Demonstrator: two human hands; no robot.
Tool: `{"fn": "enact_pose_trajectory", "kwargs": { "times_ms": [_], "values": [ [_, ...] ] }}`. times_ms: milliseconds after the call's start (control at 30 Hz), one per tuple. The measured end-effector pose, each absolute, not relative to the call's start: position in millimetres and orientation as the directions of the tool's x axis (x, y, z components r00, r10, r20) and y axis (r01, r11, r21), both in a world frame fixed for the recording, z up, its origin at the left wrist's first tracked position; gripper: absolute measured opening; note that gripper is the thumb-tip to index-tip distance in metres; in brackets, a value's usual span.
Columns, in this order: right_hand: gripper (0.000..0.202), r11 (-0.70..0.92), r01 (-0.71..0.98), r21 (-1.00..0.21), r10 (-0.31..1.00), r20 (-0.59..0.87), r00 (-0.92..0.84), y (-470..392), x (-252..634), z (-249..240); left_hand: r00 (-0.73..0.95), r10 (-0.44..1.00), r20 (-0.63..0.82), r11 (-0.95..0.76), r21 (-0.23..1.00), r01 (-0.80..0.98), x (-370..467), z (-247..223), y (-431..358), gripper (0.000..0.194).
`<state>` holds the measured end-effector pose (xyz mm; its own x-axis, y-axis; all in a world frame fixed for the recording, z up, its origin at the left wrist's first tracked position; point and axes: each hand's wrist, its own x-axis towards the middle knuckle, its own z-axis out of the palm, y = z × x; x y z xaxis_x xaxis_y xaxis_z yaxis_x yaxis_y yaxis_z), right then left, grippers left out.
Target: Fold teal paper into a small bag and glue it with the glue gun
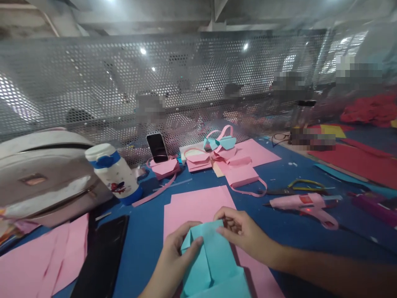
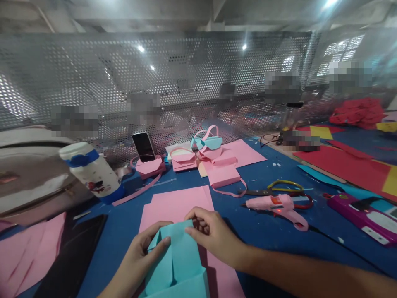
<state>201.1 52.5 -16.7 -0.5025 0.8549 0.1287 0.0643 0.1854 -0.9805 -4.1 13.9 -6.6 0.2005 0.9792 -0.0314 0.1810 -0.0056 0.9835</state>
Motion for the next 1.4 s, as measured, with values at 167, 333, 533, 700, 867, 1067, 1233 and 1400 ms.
{"fn": "enact_pose_trajectory", "kwargs": {
  "times_ms": [167, 333, 533, 700, 867, 1067, 1233, 1400],
  "values": [
    [0.019, 0.183, 0.116, -0.976, 0.87, 0.106, -0.482, 54, 201, -18, 0.196, 0.979, -0.057, 0.028, 0.989, 0.144, -3, -1, 12, 0.038],
    [0.023, 0.209, 0.079, -0.975, 0.89, 0.156, -0.429, 56, 205, -20, 0.155, 0.986, -0.068, 0.061, 0.997, 0.048, -3, -5, 13, 0.042],
    [0.031, 0.269, 0.118, -0.956, 0.857, 0.182, -0.482, 57, 206, -20, 0.008, 0.991, -0.137, 0.137, 0.986, -0.096, -8, -18, 15, 0.053],
    [0.021, 0.258, 0.146, -0.955, 0.838, 0.146, -0.526, 55, 203, -15, -0.01, 0.995, -0.104, 0.103, 0.991, -0.089, -7, -15, 17, 0.044],
    [0.016, 0.241, 0.124, -0.963, 0.834, 0.14, -0.534, 55, 203, -12, 0.025, 0.993, -0.112, 0.113, 0.992, -0.064, 0, -8, 16, 0.041],
    [0.025, 0.246, 0.101, -0.964, 0.791, 0.14, -0.596, 54, 203, -12, 0.066, 0.997, 0.035, -0.046, 0.984, 0.175, 9, 0, 11, 0.024],
    [0.011, 0.291, 0.135, -0.947, 0.797, 0.162, -0.581, 53, 202, -14, 0.207, 0.96, 0.186, -0.256, 0.883, 0.393, 7, 11, 8, 0.01],
    [0.02, 0.285, 0.08, -0.955, 0.806, 0.194, -0.559, 55, 202, -14, 0.241, 0.963, 0.123, -0.192, 0.937, 0.292, 7, 9, 9, 0.015]
  ]
}}
